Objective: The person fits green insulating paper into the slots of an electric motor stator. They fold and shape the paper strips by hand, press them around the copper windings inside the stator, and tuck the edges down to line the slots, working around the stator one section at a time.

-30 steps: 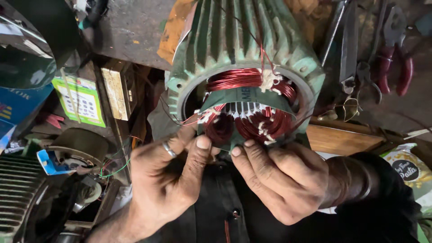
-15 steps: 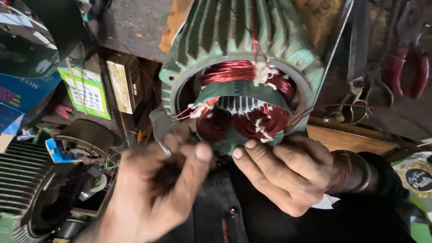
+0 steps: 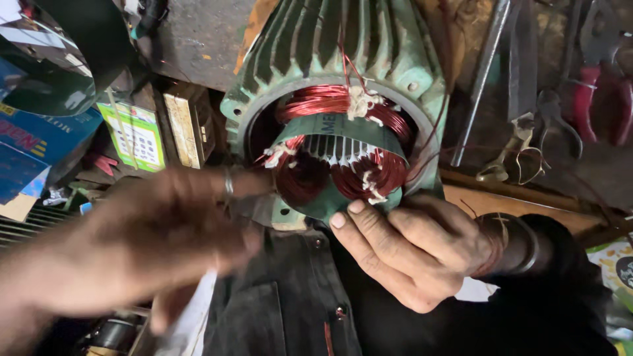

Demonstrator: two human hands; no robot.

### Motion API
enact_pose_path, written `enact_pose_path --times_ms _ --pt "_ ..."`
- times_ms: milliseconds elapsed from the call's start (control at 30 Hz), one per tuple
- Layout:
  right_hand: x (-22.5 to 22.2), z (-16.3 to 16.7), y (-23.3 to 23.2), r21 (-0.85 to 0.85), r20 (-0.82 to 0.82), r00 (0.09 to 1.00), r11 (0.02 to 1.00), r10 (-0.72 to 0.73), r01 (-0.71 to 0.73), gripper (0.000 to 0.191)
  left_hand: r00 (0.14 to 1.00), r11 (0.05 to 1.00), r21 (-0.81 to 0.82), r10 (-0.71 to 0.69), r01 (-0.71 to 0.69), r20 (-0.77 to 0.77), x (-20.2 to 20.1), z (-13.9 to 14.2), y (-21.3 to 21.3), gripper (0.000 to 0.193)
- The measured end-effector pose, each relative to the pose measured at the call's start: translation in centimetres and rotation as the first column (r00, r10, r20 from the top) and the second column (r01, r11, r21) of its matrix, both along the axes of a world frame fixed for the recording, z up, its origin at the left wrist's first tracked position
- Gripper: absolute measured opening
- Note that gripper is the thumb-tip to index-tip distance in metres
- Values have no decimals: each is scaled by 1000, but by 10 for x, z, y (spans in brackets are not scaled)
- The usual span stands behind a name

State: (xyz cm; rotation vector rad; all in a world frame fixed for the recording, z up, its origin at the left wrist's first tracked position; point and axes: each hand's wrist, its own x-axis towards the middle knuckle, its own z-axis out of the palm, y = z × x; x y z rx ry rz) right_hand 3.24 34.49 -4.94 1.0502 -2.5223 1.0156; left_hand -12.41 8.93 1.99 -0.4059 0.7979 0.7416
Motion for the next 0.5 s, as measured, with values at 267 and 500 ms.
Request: enact_pose_path --times_ms 267,500 --pt "1 2 2 12 16 1000 1000 -20 20 24 969 970 79 -218 228 -116 5 5 -8 78" --pt "-1 -2 0 -25 -30 999 1000 -13 13 26 888 921 384 229 -65 -399 33 14 -23 68"
